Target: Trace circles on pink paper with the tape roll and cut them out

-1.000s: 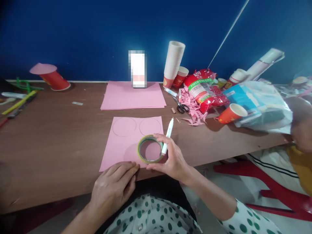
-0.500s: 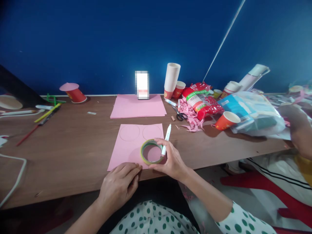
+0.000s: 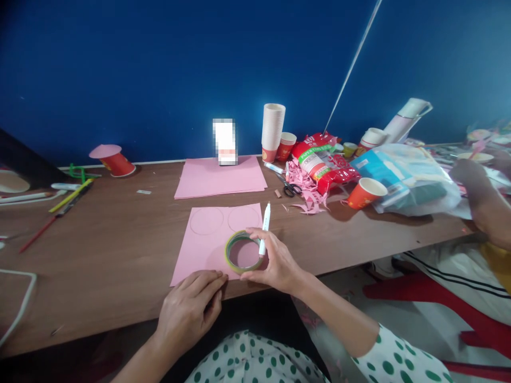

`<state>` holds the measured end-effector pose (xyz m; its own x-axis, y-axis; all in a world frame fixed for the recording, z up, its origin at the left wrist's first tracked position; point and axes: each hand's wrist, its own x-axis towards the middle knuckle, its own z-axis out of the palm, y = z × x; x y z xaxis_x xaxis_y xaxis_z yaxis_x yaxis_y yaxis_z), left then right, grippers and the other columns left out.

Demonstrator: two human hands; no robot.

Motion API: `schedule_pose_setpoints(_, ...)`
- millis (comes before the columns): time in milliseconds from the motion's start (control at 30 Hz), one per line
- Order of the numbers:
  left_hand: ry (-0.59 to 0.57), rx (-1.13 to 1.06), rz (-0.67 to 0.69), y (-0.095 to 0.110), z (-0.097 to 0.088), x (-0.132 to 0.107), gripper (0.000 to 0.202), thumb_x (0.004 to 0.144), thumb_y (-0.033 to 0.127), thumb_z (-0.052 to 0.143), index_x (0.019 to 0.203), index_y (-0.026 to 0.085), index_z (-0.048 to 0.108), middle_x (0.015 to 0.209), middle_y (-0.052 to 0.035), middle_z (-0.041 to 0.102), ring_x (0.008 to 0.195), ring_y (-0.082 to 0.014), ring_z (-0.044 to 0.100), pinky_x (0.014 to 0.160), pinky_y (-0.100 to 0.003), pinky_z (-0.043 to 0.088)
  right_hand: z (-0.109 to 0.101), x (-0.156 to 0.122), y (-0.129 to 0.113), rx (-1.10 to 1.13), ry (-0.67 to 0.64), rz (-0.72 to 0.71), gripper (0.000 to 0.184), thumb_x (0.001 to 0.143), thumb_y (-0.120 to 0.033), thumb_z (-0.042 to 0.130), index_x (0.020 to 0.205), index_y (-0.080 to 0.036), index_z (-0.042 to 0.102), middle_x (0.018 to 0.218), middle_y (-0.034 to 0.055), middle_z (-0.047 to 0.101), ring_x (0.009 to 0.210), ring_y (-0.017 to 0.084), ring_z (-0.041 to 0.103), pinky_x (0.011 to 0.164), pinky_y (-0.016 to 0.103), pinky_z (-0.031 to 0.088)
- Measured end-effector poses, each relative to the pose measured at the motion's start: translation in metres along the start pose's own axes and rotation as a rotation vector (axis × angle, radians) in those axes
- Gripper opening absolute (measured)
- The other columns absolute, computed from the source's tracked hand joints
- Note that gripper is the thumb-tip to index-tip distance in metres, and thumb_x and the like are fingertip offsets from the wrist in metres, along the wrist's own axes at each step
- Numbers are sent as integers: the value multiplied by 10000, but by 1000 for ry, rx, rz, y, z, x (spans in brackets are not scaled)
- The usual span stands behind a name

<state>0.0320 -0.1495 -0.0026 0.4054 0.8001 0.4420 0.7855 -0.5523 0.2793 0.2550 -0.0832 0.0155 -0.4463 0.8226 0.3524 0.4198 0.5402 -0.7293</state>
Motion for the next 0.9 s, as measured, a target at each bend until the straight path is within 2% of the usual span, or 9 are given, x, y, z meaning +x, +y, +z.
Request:
schedule_pose_setpoints(133, -2, 3, -2, -1, 1, -1, 299, 793, 169, 520, 1075, 225, 602, 981, -36, 647, 926, -189, 577, 799, -325, 477, -9, -2, -1, 72, 30, 35, 835, 537, -398, 824, 1211, -231, 360, 1350, 140, 424, 1288, 300, 340, 1044, 467, 306)
schedule_pose_setpoints(200, -8, 4, 3, -2, 1, -2, 306, 793, 167, 525, 1084, 227, 596, 981, -33, 647, 925, -187, 575, 805, -324, 472, -18, -3, -3, 108, 86, 88, 713, 645, -351, 767, 1216, -238, 355, 1353, 138, 423, 1271, 288, 368, 996, 455, 370)
schedule_pose_setpoints(267, -7, 8, 9, -2, 2, -3, 311, 794, 168, 533, 1092, 232, 593, 985, -29, 647, 927, -185, 572, 811, -321, 466, -27, -5, -4, 119, 168, 155, 512, 777, -284, 646, 1207, -250, 370, 1331, 124, 450, 1212, 258, 443, 929, 422, 436)
schedule_pose_setpoints(333, -5, 15, 14, -3, 2, -3, 312, 795, 174, 539, 1095, 240, 593, 992, -27, 646, 931, -184, 571, 810, -317, 462, -35, -9, -4, 114, 248, 200, 372, 850, -242, 538, 1192, -256, 394, 1297, 112, 486, 1145, 231, 503, 878, 394, 474)
schedule_pose_setpoints(433, -2, 41, 29, -3, 3, -3, 313, 798, 177, 539, 1100, 240, 592, 999, -31, 645, 928, -187, 573, 801, -311, 458, -43, -15, 1, 99, 294, 208, 270, 882, -225, 474, 1148, -245, 430, 1242, 106, 533, 1083, 210, 546, 850, 370, 495)
schedule_pose_setpoints(600, 31, 90, 64, -2, 3, -1, 310, 804, 170, 530, 1104, 220, 589, 990, -42, 647, 908, -186, 578, 793, -302, 450, -47, -26, 8, 53, 273, 158, 218, 888, -200, 445, 1105, -222, 461, 1180, 105, 568, 1067, 196, 553, 916, 378, 457)
schedule_pose_setpoints(733, 34, 102, 86, -2, 3, 1, 291, 809, 180, 522, 1088, 217, 597, 984, -45, 647, 898, -181, 584, 779, -292, 455, -46, -28, 7, 50, 237, 168, 301, 845, -251, 534, 1132, -223, 449, 1173, 103, 557, 1014, 209, 570, 804, 337, 510)
schedule_pose_setpoints(833, 23, 104, 101, -3, 3, 1, 296, 813, 188, 512, 1096, 218, 593, 985, -50, 646, 890, -184, 590, 767, -294, 463, -38, -25, 1, 37, 210, 159, 586, 713, -354, 702, 1200, -215, 406, 1195, 120, 529, 1015, 242, 566, 810, 355, 505)
schedule_pose_setpoints(900, 21, 101, 110, -3, 3, 1, 304, 809, 180, 516, 1101, 217, 590, 985, -51, 646, 891, -185, 592, 768, -295, 466, -29, -22, -2, 44, 202, 139, 766, 610, -413, 776, 1228, -215, 370, 1222, 124, 511, 1072, 262, 537, 875, 377, 477)
